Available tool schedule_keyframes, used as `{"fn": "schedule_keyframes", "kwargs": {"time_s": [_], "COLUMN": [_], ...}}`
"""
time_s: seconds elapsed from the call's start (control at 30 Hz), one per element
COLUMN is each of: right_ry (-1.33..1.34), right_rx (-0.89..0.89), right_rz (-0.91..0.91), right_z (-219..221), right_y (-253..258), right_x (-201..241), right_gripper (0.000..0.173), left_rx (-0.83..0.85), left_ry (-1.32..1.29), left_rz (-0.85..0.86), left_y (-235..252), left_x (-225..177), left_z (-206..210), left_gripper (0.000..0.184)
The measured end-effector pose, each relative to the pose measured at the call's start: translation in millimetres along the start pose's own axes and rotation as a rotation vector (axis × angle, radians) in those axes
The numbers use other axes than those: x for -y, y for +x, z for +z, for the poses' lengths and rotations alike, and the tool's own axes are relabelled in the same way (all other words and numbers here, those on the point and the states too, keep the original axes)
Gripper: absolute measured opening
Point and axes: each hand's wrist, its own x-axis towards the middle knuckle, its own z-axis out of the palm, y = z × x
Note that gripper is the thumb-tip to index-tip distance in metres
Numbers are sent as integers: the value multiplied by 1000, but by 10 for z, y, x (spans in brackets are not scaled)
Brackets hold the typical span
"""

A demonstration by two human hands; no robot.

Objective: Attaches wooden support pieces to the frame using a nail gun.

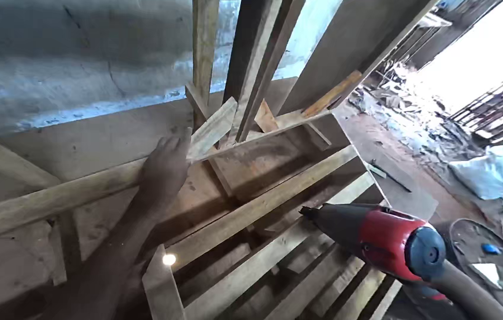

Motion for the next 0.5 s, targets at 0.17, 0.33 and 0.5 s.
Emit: {"fn": "schedule_keyframes", "kwargs": {"time_s": [0.17,0.33,0.5], "right_ry": [61,-192,232], "right_rx": [40,150,66], "right_rz": [23,-227,-37], "right_z": [280,188,-289], "right_y": [119,90,225], "right_x": [-316,-362,441], "right_gripper": [37,46,22], "left_rx": [73,51,40], "left_ry": [-31,-39,-106], "left_rz": [-53,-88,-70], "left_y": [18,53,34], "left_x": [-82,-85,-93], "left_z": [-153,-83,-172], "left_gripper": [70,67,55]}}
